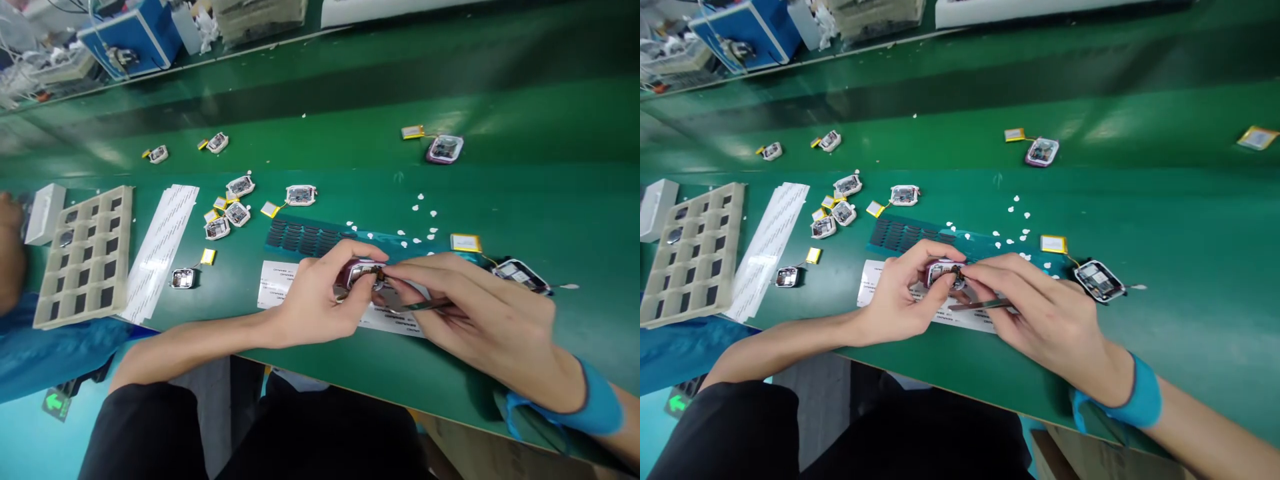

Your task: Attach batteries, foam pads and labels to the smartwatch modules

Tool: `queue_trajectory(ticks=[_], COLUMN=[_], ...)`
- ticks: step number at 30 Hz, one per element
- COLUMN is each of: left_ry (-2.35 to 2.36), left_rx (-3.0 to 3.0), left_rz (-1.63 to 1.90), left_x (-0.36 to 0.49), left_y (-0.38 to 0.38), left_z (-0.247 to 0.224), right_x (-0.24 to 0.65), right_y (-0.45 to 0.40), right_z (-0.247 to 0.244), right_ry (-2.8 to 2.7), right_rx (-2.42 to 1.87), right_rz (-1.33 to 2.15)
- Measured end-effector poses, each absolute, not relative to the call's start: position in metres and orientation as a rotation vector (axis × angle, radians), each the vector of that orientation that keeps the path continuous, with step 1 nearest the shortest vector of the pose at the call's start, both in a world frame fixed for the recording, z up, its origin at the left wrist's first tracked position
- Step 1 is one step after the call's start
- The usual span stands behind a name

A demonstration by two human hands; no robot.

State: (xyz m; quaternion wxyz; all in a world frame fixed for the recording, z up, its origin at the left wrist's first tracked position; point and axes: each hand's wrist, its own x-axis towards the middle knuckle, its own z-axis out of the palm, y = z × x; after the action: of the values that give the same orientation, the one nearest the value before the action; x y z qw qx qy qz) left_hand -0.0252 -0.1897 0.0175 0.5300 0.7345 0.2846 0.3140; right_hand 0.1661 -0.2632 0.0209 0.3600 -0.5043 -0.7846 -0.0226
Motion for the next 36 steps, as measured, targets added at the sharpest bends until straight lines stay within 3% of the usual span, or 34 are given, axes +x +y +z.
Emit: queue_trajectory(ticks=[4,17,30,36], left_ry=[0.644,0.646,0.678,0.729], left_rx=[1.963,1.523,1.408,1.424], left_rz=[0.828,0.622,0.568,0.548], left_x=[-0.027,-0.023,-0.023,-0.022], left_y=[-0.188,-0.188,-0.19,-0.189], left_z=[0.02,0.019,0.02,0.021], right_x=[0.166,0.171,0.179,0.184], right_y=[-0.263,-0.262,-0.273,-0.259], right_z=[0.024,0.022,0.016,0.025], right_ry=[-2.049,-1.914,-2.065,-2.003], right_rx=[-1.305,-1.389,-1.379,-1.571], right_rz=[-0.019,-0.021,-0.231,-0.409])
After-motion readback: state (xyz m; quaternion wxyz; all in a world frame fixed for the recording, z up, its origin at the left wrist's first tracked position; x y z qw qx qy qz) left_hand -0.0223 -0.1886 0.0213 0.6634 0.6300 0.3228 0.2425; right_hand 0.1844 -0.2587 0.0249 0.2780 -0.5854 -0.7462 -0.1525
